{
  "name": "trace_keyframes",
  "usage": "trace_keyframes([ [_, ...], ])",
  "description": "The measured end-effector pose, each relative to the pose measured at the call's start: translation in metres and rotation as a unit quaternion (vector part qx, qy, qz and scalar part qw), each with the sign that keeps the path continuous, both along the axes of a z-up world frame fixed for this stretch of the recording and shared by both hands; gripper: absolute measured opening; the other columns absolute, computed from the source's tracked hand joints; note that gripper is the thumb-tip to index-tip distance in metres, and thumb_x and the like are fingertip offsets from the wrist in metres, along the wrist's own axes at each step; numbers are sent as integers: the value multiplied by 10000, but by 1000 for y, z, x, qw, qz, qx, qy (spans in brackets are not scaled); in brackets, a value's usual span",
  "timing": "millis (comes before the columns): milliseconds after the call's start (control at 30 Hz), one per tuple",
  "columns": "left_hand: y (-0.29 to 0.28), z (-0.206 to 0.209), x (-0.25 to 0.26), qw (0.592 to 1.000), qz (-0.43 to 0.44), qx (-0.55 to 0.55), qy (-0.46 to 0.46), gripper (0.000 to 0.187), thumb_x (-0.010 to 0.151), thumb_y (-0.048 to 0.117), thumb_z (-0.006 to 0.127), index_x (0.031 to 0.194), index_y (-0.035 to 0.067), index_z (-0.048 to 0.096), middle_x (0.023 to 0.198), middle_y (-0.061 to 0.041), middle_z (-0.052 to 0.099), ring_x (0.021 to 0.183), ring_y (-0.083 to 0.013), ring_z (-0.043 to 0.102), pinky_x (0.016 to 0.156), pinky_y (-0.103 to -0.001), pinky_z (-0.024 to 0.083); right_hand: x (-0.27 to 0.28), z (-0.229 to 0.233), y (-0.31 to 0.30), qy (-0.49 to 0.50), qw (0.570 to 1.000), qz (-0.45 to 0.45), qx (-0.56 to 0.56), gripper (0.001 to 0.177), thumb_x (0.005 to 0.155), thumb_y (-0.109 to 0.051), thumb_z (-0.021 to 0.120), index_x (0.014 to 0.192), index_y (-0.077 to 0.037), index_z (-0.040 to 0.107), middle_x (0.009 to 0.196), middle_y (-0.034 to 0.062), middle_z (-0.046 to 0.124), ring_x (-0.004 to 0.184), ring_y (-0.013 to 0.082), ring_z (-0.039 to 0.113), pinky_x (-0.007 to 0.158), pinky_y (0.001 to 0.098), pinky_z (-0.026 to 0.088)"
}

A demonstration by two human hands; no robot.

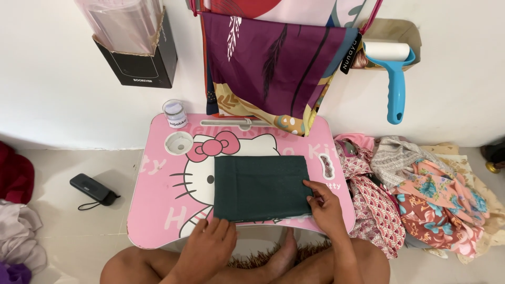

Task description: Using a lint roller to remove debris from a piece of fabric and then folding it neatly on a small table.

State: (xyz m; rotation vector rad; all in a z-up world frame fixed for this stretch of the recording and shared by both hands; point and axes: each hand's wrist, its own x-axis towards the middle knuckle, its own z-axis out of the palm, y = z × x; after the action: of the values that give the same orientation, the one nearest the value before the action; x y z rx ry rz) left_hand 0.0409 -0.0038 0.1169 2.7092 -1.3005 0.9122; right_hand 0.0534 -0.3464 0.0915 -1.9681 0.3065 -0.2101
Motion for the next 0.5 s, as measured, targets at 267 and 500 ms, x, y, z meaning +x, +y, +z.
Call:
trace_keyframes([
  [267,-27,-15,61,964,66,-168,195,465,1091,316,426,1457,57,548,1525,-124,545,1449,-317,461,1155,-501,383,-3,-10,-3,-15,1000,8,19,439,926,49,620,1307,-139,729,1357,31,696,1106,166,655,925,278,518],
  [500,-46,-40,80,945,106,-157,268,606,1101,421,333,1568,38,385,1679,-133,321,1579,-336,204,1225,-571,199,-3,-5,-1,3,999,-5,41,444,926,35,620,1317,-139,735,1397,35,695,1199,176,641,983,273,504],
])
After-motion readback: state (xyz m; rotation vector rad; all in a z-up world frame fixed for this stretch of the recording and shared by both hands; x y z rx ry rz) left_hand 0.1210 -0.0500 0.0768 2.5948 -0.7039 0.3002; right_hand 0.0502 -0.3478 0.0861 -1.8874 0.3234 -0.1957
